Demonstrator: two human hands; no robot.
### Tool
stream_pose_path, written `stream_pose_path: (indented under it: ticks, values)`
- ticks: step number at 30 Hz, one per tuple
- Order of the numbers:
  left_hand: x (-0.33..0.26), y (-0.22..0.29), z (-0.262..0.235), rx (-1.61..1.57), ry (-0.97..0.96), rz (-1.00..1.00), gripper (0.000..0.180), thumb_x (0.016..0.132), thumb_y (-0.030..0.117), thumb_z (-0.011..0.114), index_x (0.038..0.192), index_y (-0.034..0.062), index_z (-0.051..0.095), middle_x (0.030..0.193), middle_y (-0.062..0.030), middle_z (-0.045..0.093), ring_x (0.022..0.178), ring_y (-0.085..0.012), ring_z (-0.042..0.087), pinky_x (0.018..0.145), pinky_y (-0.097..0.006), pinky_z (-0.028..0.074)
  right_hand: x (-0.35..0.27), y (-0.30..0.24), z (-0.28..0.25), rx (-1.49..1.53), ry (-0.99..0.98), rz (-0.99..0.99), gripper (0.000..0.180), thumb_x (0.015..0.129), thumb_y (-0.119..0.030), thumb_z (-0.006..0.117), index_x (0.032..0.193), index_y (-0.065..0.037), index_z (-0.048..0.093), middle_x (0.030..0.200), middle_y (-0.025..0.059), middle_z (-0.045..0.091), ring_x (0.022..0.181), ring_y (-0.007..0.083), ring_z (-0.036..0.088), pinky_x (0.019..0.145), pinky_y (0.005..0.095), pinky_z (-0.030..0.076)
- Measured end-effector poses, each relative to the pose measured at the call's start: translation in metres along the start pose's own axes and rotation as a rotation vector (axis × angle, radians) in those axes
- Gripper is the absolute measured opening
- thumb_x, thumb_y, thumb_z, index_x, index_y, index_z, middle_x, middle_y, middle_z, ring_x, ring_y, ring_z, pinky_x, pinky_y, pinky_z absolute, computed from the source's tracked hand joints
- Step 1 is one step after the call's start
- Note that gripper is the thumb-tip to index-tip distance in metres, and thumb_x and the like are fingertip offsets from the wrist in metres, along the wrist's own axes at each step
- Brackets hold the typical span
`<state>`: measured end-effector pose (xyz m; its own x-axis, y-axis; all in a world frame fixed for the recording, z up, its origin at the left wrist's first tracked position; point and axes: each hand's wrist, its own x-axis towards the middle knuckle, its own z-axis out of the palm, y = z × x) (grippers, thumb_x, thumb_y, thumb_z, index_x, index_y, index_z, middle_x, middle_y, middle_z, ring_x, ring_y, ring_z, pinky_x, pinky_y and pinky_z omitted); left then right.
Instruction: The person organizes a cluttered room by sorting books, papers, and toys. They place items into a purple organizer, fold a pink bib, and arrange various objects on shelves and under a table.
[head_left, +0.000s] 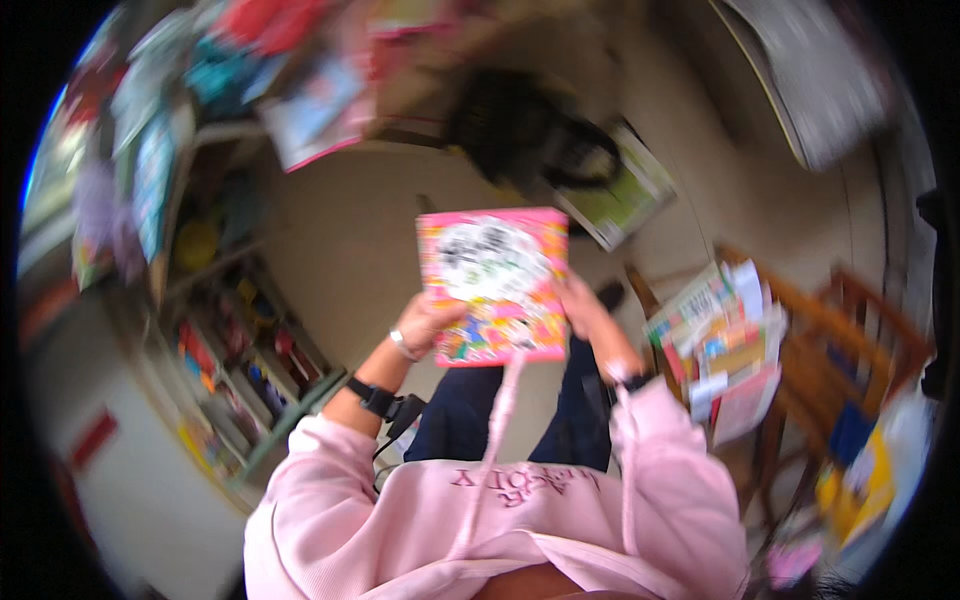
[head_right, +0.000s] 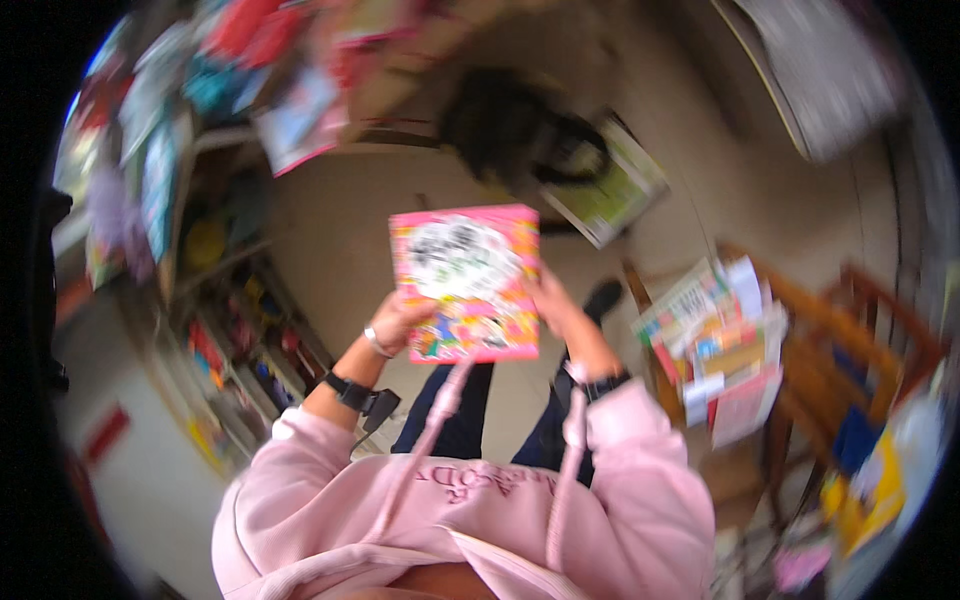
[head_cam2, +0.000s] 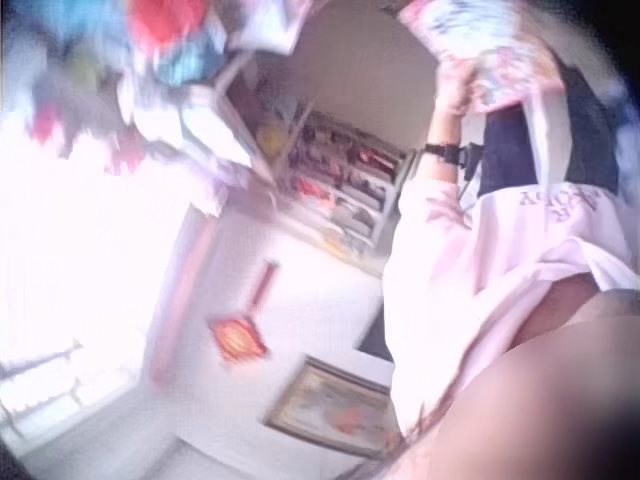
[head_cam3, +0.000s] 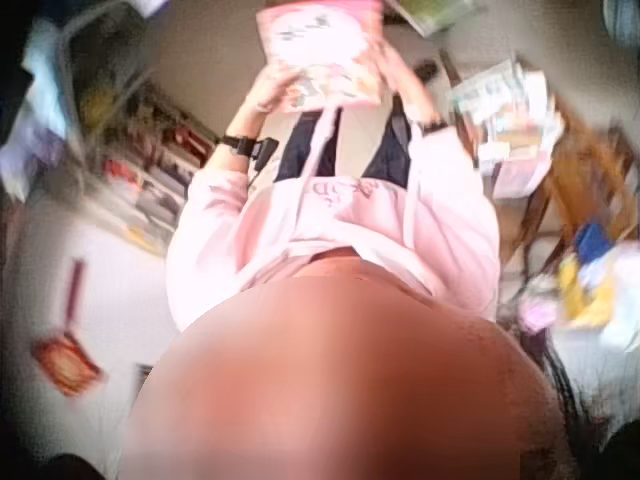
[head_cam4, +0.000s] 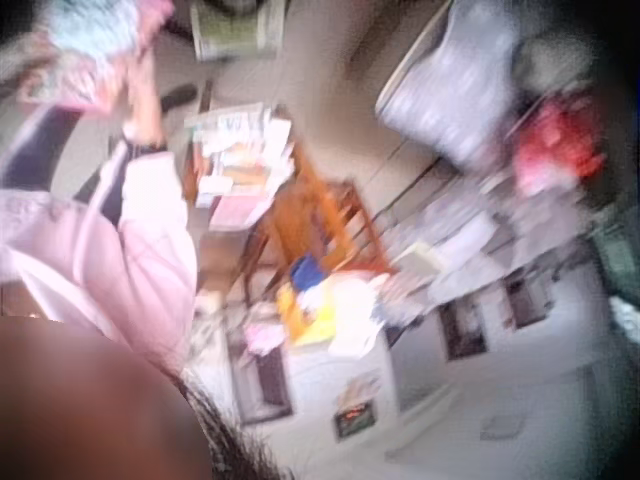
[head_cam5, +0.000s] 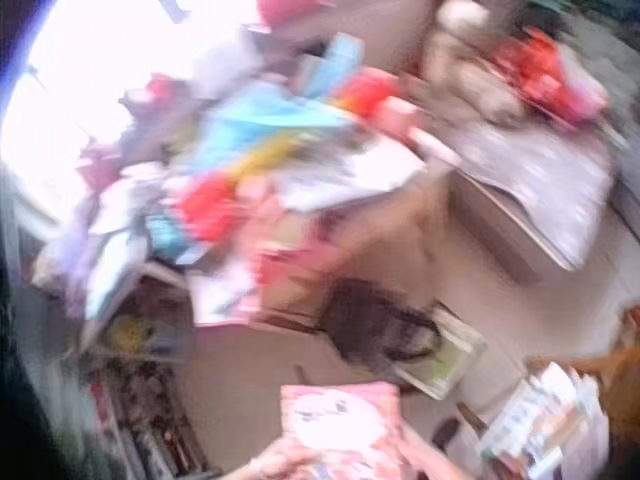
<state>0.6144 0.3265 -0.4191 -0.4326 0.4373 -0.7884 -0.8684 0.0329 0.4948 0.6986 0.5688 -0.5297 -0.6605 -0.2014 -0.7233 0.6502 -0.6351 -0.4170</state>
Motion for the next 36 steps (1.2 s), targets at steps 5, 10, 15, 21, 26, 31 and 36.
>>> stream_pose_path:
  ticks: [5,10,15,21,26,31,36]
  values:
    - [-0.133,0.057,-0.031,0.302,-0.215,0.203,0.039,0.077,0.010,0.069,0.111,-0.0016,0.056,0.107,-0.0069,0.061,0.095,-0.0137,0.057,0.085,-0.030,0.047,-0.091,-0.021,0.130,-0.198,-0.001,-0.081,0.033,0.080,-0.015,0.067,0.107,-0.003,0.052,0.086,0.0030,0.061,0.075,0.0124,0.058,0.069,0.0266,0.048]
    - [-0.244,0.078,-0.013,0.017,-0.178,0.344,0.039,0.080,0.017,0.068,0.112,-0.0014,0.055,0.103,-0.0032,0.062,0.090,-0.0113,0.057,0.083,-0.028,0.046,-0.132,-0.086,0.247,-0.234,-0.198,-0.431,0.057,0.075,-0.020,0.073,0.121,0.001,0.045,0.115,0.0090,0.055,0.100,0.0190,0.055,0.088,0.0348,0.044]
    - [-0.317,0.058,0.017,-0.126,0.018,0.531,0.041,0.082,0.024,0.066,0.115,0.0037,0.054,0.103,-0.0047,0.061,0.088,-0.0131,0.058,0.066,-0.029,0.052,-0.155,-0.137,0.326,-0.314,-0.524,-0.442,0.048,0.079,-0.019,0.068,0.117,0.002,0.046,0.109,0.0087,0.056,0.094,0.0187,0.057,0.080,0.0330,0.048]
    - [-0.367,0.053,0.028,0.161,0.663,0.902,0.036,0.082,0.020,0.064,0.113,0.0039,0.056,0.103,-0.0111,0.062,0.080,-0.0166,0.063,0.067,-0.027,0.053,-0.137,-0.143,0.430,-0.832,-0.605,-0.127,0.035,0.090,-0.027,0.052,0.117,-0.006,0.043,0.108,0.0019,0.053,0.096,0.0146,0.050,0.083,0.0339,0.041]
    - [-0.447,0.019,-0.075,0.942,1.615,1.067,0.055,0.068,0.000,0.056,0.122,0.0066,0.051,0.124,-0.0193,0.049,0.118,-0.0357,0.045,0.099,-0.040,0.039,-0.171,-0.072,0.556,-0.497,-1.208,0.442,0.070,0.086,-0.055,0.044,0.136,-0.008,0.029,0.132,0.0114,0.042,0.120,0.0265,0.042,0.099,0.0464,0.034]
    - [-0.541,-0.030,-0.183,1.015,1.832,0.845,0.057,0.070,-0.003,0.052,0.125,0.0111,0.051,0.129,-0.0176,0.046,0.122,-0.0325,0.042,0.097,-0.037,0.041,-0.175,0.049,0.688,-0.634,-1.083,0.555,0.055,0.088,-0.036,0.052,0.128,0.000,0.037,0.123,0.0166,0.050,0.110,0.0292,0.053,0.093,0.0458,0.043]
    - [-0.635,-0.059,-0.281,1.065,1.884,0.661,0.046,0.080,0.004,0.047,0.126,0.0106,0.049,0.129,-0.0166,0.046,0.123,-0.0307,0.040,0.096,-0.036,0.042,-0.168,0.157,0.793,-0.731,-0.886,0.686,0.037,0.084,-0.009,0.055,0.116,0.007,0.044,0.108,0.0181,0.057,0.096,0.0284,0.060,0.086,0.0426,0.048]
